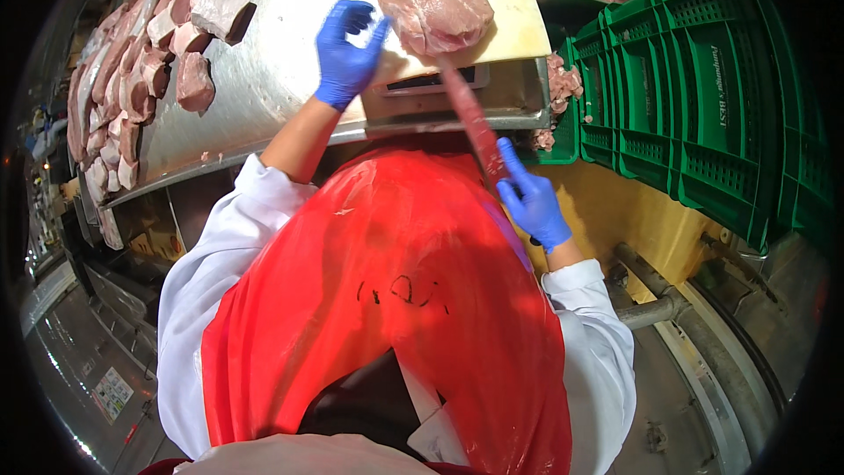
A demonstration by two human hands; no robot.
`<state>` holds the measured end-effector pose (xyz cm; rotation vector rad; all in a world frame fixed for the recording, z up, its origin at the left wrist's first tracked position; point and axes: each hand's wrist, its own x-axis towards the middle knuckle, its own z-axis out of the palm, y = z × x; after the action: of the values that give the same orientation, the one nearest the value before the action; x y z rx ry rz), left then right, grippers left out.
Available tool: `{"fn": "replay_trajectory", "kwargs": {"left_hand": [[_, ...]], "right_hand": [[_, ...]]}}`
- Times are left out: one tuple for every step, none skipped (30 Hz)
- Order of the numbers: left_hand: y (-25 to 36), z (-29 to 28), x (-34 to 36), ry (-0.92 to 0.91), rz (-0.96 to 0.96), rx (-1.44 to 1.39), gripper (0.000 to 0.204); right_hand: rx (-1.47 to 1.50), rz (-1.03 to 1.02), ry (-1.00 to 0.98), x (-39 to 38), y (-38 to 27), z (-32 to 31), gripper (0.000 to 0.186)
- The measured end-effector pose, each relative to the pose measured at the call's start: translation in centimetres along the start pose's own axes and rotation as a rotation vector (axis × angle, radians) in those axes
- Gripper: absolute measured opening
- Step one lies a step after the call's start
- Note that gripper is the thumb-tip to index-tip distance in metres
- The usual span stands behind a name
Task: The person cuts large pieces of raw meat into smaller portions using a knife on a cutting board. The person repeatedly trims fat and separates meat pieces, placing the cut portions onto a metal tray.
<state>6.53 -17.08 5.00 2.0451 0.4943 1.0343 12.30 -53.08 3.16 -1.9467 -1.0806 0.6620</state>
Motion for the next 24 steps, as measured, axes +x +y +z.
{"fn": "replay_trajectory", "kwargs": {"left_hand": [[1.2,0.9,-0.2,-0.053,0.129,0.143,0.034],[2.1,1.9,-0.2,-0.103,0.207,0.258,0.034],[2.5,2.4,-0.3,-0.197,0.11,0.385,0.027],[1.3,2.6,-0.5,-0.168,0.11,0.445,0.025],[0.2,3.0,-0.4,-0.142,0.119,0.498,0.022],[0.2,2.6,-0.2,-0.177,0.014,0.449,0.021],[0.3,2.0,-0.2,-0.212,-0.091,0.401,0.019],[0.4,1.4,-0.2,-0.243,-0.2,0.361,0.018],[0.5,1.2,0.1,-0.247,-0.273,0.258,0.018],[0.4,1.0,0.2,-0.248,-0.35,0.159,0.017],[0.4,0.9,0.4,-0.252,-0.424,0.054,0.017],[0.1,0.8,0.5,-0.265,-0.443,0.023,0.017],[-0.2,0.7,0.6,-0.281,-0.459,-0.01,0.017],[-0.1,0.6,0.9,-0.295,-0.478,-0.046,0.017],[0.0,0.5,0.9,-0.309,-0.494,-0.066,0.017],[0.2,0.3,0.9,-0.326,-0.508,-0.087,0.017],[0.2,0.0,0.9,-0.336,-0.529,-0.106,0.017],[-0.1,0.0,0.8,-0.295,-0.531,-0.188,0.017],[-0.6,-0.5,0.8,-0.296,-0.528,-0.183,0.017],[-0.7,-1.0,0.8,-0.301,-0.529,-0.181,0.018],[-1.0,-1.7,0.9,-0.297,-0.528,-0.177,0.018],[-1.6,-2.3,1.1,-0.301,-0.56,-0.233,0.018],[-2.2,-3.1,1.4,-0.305,-0.591,-0.287,0.017],[-2.8,-3.7,1.7,-0.309,-0.622,-0.344,0.017]], "right_hand": [[0.039,0.046,0.053,0.2,0.3,-0.3,0.073],[0.074,0.1,0.113,1.2,-0.3,-1.1,0.072],[0.112,0.15,0.169,2.4,-1.0,-1.8,0.072],[0.114,0.142,0.229,3.7,-1.6,-1.8,0.071],[0.124,0.118,0.272,5.0,-2.0,-1.5,0.071],[0.138,0.094,0.316,6.3,-2.4,-0.9,0.071],[0.153,0.07,0.359,7.9,-2.8,-0.2,0.072],[0.103,-0.044,0.416,9.8,-3.2,0.8,0.071],[0.045,-0.152,0.481,11.6,-3.8,1.8,0.07],[0.023,-0.153,0.501,13.4,-4.6,2.9,0.068],[-0.004,-0.151,0.526,15.0,-5.7,3.9,0.066],[-0.032,-0.15,0.545,16.1,-6.4,4.7,0.065],[-0.075,-0.125,0.528,16.8,-6.8,5.5,0.064],[-0.122,-0.099,0.509,17.4,-7.0,6.2,0.063],[-0.17,-0.072,0.492,17.7,-7.2,6.7,0.062],[-0.216,-0.022,0.431,17.0,-7.5,7.1,0.064],[-0.292,0.024,0.377,16.0,-7.7,7.9,0.066],[-0.369,0.072,0.319,14.4,-7.8,8.7,0.068],[-0.445,0.122,0.26,12.8,-8.2,9.2,0.071],[-0.465,0.182,0.193,10.9,-9.0,9.4,0.072],[-0.484,0.234,0.125,9.1,-9.7,9.3,0.073],[-0.468,0.259,0.078,7.1,-10.1,9.2,0.072],[-0.451,0.284,0.031,5.0,-10.1,9.0,0.072],[-0.436,0.31,-0.013,3.7,-10.4,8.8,0.071]]}}
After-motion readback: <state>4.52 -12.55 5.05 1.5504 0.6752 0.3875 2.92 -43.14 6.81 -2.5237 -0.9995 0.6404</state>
